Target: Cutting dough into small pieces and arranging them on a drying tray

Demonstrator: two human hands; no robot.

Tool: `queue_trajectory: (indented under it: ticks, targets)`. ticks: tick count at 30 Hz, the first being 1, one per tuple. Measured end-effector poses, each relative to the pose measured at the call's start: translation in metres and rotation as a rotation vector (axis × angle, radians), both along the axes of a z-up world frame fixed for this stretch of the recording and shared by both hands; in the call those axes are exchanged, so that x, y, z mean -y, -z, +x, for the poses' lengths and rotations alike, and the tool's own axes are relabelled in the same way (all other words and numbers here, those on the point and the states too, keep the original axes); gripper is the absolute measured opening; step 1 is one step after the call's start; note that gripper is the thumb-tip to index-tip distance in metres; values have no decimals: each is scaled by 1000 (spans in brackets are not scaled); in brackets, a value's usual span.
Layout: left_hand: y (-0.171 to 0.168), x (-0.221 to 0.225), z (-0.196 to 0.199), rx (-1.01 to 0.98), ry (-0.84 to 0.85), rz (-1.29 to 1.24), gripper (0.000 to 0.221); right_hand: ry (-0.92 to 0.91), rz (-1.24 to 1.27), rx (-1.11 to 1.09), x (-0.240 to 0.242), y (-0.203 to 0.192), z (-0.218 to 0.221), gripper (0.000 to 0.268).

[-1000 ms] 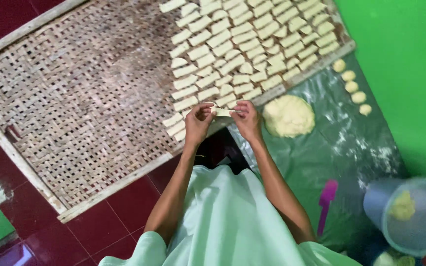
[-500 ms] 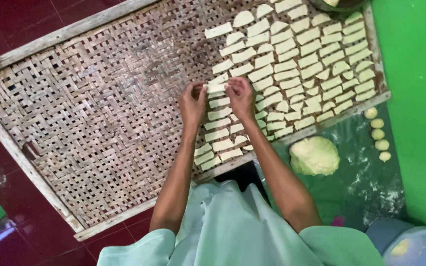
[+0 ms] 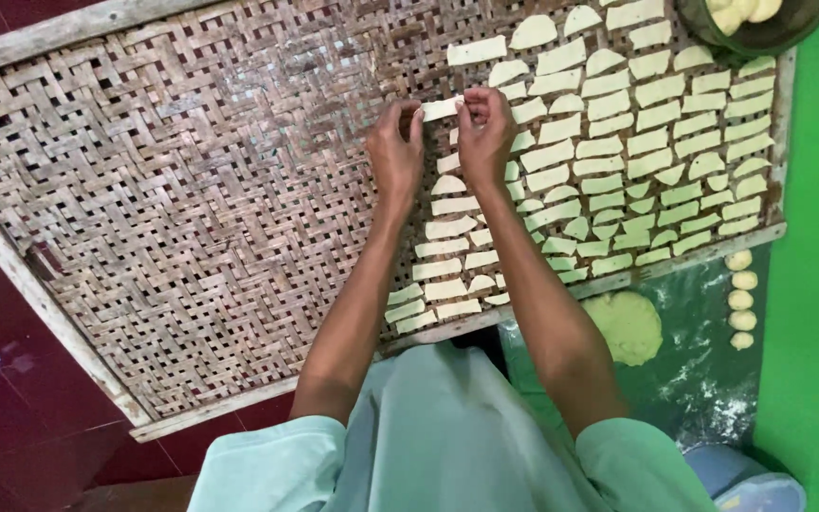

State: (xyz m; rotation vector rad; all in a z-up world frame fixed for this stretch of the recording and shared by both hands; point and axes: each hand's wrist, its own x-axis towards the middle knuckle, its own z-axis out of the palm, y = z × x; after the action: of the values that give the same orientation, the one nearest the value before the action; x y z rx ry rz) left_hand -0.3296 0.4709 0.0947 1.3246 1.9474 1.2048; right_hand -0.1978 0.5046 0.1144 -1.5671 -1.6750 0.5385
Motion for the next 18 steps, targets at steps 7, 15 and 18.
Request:
queue_trajectory:
  ticks: [7,15,18]
  targets:
    - [-1,-19,-2,-20,-20,-19,18,13,53,-6,-18,-17,-11,18]
    - [1,-37,8,54,53,-61,20,53,66,92,-40,23,7,18]
    - [4,-39,12,-11,36,-66,22,46,100,139,-42,28,10,20]
